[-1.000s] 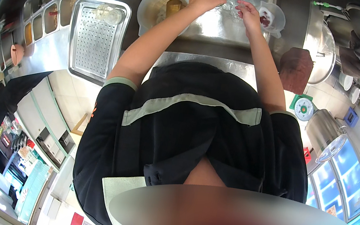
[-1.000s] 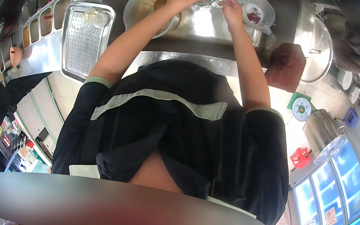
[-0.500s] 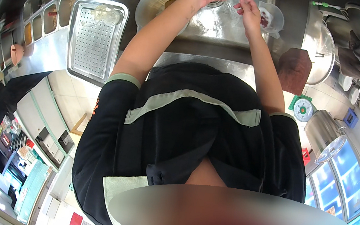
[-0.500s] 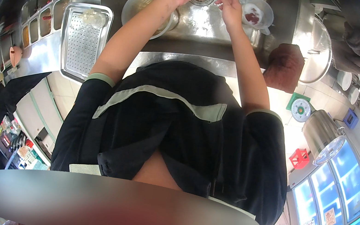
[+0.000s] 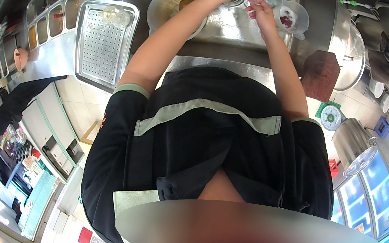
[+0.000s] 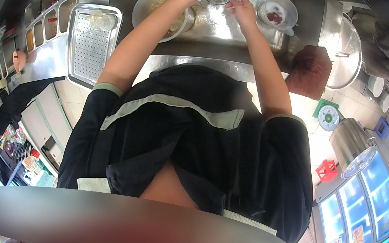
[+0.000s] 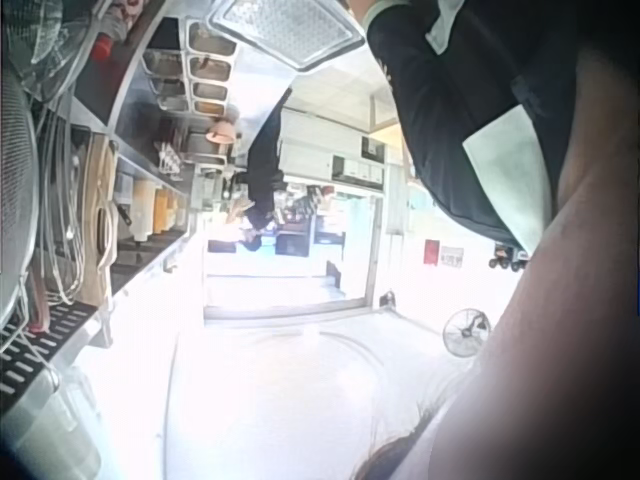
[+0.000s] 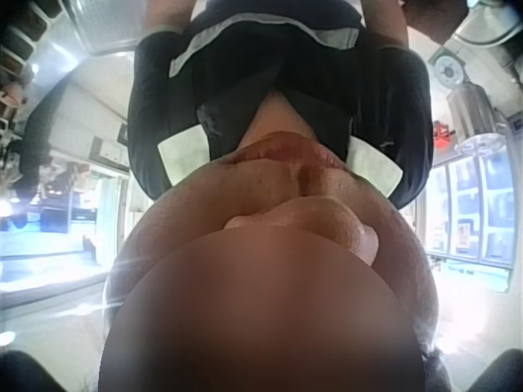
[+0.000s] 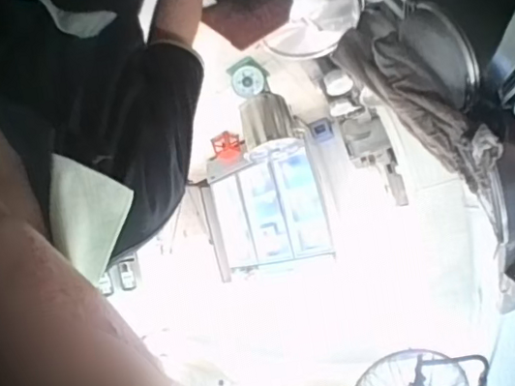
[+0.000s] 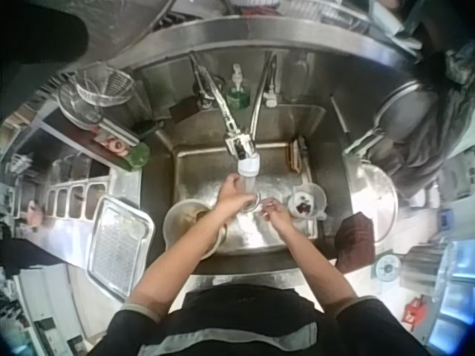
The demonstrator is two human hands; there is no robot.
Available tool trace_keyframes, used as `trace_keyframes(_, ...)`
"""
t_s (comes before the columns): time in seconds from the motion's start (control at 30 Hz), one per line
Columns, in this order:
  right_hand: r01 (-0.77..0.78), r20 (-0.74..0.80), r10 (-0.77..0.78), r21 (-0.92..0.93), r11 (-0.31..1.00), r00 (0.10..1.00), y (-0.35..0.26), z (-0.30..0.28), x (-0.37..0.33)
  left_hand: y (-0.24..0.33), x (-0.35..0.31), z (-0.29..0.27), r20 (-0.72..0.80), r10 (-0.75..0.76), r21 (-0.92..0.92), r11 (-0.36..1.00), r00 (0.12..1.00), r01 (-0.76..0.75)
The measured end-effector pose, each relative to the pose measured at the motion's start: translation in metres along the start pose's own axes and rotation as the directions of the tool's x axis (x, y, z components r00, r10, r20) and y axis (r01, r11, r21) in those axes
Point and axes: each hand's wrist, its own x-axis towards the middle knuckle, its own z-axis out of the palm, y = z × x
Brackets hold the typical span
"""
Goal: The person washes small plastic cups and lids under running water in a commercial kitchen sink, rinsing them and placing them into a metal tray. The person also handles a plastic bag and a bowl containing food scraps.
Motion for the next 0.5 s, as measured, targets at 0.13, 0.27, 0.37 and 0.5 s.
trace_keyframes(0.13, 0.053, -0.024, -0.054, -0.020, 0.998, 0.998, -0.001, 0.002, 0.003, -0.025, 0.019, -0.008, 0.372, -0.342, -0.426, 0.763, 0.863, 0.486)
trace_keyframes(0.27, 0.129, -0.022, -0.129, -0.015, 0.992, 0.991, -0.019, 0.008, 0.005, -0.051, 0.028, -0.016, 0.382, -0.457, -0.622, 0.516, 0.804, 0.589)
trace_keyframes(0.37, 0.131, 0.006, -0.132, 0.024, 0.991, 0.991, -0.030, 0.019, 0.014, -0.049, 0.029, -0.026, 0.398, -0.491, -0.667, 0.424, 0.775, 0.612)
trace_keyframes(0.5, 0.202, -0.045, -0.199, 0.076, 0.976, 0.979, -0.010, 0.020, 0.042, -0.024, 0.021, -0.025, 0.391, -0.457, -0.736, 0.366, 0.799, 0.570)
